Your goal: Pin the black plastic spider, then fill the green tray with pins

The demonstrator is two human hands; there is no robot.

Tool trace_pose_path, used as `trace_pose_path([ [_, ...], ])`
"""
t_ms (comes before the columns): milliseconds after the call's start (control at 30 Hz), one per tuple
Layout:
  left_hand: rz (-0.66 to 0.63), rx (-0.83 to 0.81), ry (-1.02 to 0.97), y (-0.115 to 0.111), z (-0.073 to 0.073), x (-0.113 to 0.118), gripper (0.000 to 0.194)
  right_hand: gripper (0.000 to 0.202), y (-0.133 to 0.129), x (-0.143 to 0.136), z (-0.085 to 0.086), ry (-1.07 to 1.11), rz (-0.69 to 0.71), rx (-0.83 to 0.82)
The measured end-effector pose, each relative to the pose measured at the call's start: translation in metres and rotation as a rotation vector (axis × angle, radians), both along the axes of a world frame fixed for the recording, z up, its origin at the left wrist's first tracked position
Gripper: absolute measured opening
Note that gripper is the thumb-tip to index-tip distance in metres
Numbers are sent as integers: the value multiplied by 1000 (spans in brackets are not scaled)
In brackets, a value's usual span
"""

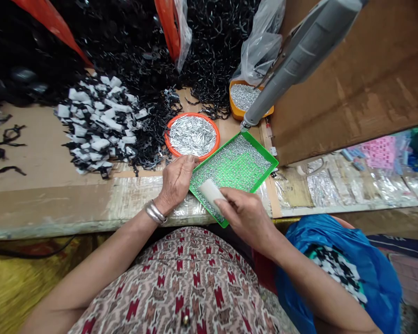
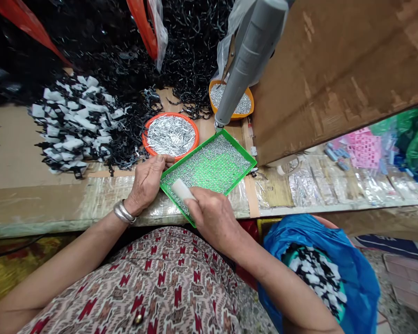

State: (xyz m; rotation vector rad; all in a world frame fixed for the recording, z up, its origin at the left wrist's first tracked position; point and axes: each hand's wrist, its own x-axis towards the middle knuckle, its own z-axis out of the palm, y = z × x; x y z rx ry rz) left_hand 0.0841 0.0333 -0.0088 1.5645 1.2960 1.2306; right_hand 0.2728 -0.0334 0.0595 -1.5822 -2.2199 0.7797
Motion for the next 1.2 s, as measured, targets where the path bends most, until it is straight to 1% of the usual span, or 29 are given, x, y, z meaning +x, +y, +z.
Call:
trace_pose_path([
  [100,2,-3,5,0,-2,0,41,21,1,0,-3,-115,8,-93],
  [200,-8,-15,-6,0,-5,-1,41,19,15,14,-4,-266,-85,-78],
  [267,-16,-16,-13,0,-5,-1,42,19,30,28,-3,-372,-175,16],
  [400,-18,-2,-7,1,-4,-1,42,21,58,55,-3,-601,-356,337],
  [467,-20,1,-3,1,-3,-1,42,21,65,63,-7,-648,-373,410],
  [567,-20,-4,-4,1,-3,-1,42,17,58,64,-11,-624,-289,396],
  [633,-23,-4,-5,1,-4,-1,42,17,45,58,-11,-527,-203,368],
  [767,-26,-2,7,0,-6,-2,41,22,14,34,-5,-216,-51,271],
  [867,-16,5,15,0,-6,-2,41,22,-3,12,0,-31,-15,165],
  [933,-12,8,17,0,-6,-2,42,22,-9,1,-1,38,8,81],
  [1000,-12,10,15,1,-6,-2,43,23,-9,-2,-3,23,27,18],
  [1067,-15,14,16,1,-6,-2,43,22,-2,4,-7,-54,2,-11],
  [1133,-17,22,19,1,-6,-1,43,21,11,18,-8,-152,-75,-8],
  [1200,-16,30,24,1,-6,-1,42,21,28,35,-7,-277,-168,34],
])
